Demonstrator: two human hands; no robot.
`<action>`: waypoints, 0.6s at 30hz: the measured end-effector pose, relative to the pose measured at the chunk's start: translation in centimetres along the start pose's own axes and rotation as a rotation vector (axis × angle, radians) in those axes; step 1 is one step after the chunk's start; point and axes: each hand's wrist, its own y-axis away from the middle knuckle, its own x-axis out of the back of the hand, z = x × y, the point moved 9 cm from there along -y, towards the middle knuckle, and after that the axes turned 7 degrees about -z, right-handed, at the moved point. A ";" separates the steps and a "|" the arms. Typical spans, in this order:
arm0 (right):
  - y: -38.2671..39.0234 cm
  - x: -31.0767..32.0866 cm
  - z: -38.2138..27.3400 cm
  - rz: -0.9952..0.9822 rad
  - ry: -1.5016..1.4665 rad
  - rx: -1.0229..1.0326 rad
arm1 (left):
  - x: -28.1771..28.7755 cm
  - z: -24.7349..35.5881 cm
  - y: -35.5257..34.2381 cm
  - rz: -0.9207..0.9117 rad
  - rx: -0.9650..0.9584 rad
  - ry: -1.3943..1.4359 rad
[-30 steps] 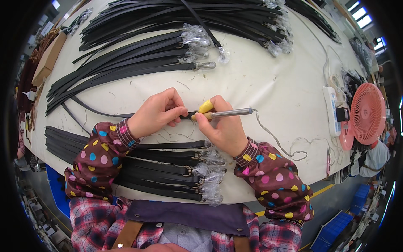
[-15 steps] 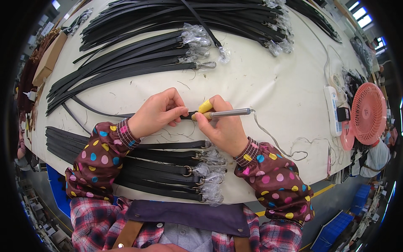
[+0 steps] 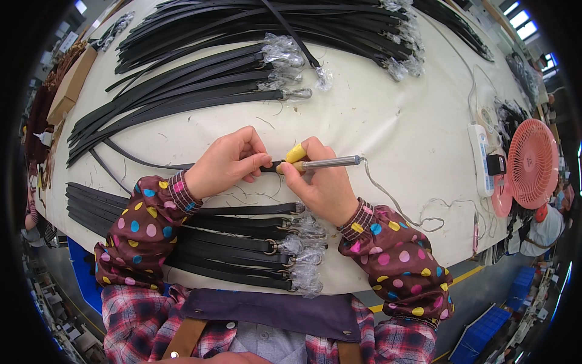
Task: The person uses a handheld sewing tool to stitch black straps laid out on a table. They repeatedly pick up straps, sew along the edges, and place them back down. The workspace contains many similar straps and a small fan.
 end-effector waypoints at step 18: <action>-0.3 0.7 -0.6 0.097 -0.033 0.062 | 0.6 -0.1 0.0 0.088 -0.028 0.084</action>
